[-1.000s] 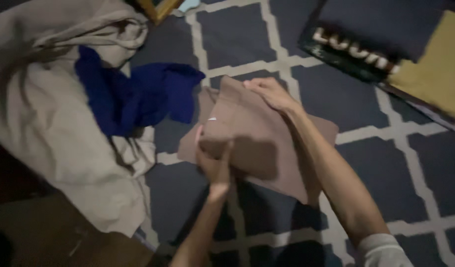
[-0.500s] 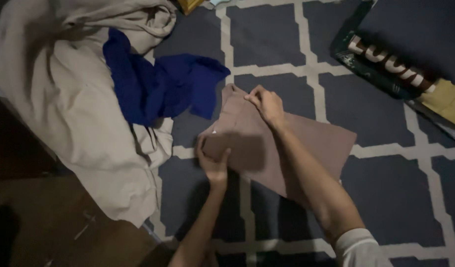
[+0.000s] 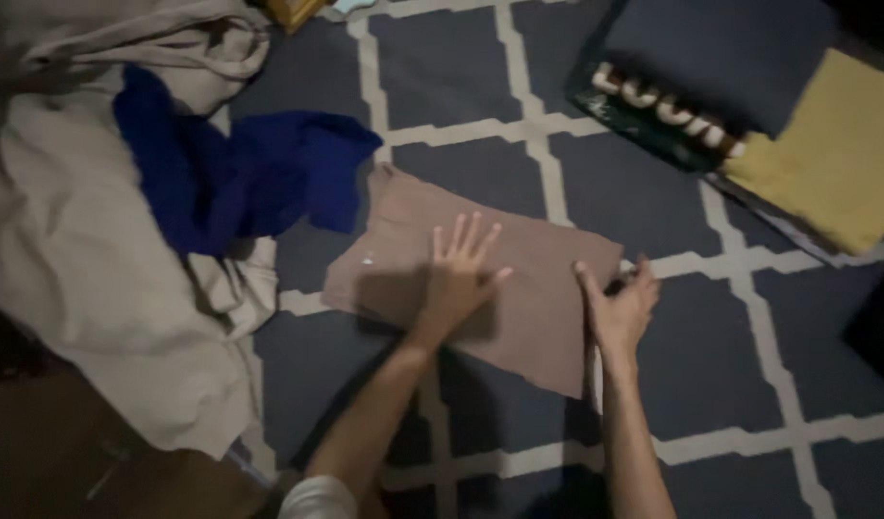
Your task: The person folds several garments on a patterned rug, including a gray t-shirt, a brown long-sleeve shirt, and a blue button-up shirt. Each item is smoothed, folded into a compact rectangle, and stacked on top of previously folded clothes.
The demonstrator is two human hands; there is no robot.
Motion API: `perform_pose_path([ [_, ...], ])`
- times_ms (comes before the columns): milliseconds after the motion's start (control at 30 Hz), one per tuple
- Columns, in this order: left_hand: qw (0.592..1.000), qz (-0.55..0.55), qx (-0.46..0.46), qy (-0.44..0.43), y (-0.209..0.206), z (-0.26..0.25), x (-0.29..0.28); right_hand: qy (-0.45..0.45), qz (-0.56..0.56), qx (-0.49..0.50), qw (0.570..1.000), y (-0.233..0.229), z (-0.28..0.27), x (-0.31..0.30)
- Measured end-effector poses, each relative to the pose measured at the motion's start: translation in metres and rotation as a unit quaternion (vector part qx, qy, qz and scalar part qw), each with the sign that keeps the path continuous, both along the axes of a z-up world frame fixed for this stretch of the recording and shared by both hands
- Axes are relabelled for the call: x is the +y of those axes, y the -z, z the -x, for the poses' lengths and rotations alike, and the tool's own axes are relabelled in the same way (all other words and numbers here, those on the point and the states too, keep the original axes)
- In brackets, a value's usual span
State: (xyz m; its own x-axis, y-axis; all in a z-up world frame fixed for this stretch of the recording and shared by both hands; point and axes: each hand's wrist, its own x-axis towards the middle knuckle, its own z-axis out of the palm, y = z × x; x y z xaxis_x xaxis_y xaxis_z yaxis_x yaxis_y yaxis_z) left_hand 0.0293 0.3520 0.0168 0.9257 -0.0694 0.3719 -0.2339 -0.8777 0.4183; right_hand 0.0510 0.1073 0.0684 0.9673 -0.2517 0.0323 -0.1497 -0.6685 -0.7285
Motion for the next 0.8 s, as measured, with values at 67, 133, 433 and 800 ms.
perform_pose_path([
  [67, 1.0, -0.009, -0.025, -0.007, 0.005, -0.011, 0.003, 0.009, -0.101, 0.142, 0.985, 0.004, 0.011, -0.013],
  [133, 0.999, -0.018, -0.023, -0.019, 0.007, -0.009, 0.001, 0.009, -0.11, 0.209, 0.972, 0.01, 0.019, -0.019],
  [433, 0.998, -0.003, 0.044, -0.035, -0.009, 0.02, -0.082, 0.014, -0.258, 0.173, 0.95, 0.021, 0.026, -0.019],
  [800, 0.996, -0.023, -0.026, -0.082, 0.006, 0.029, -0.092, -0.067, -0.429, 0.238, 0.869, 0.041, 0.049, -0.042],
])
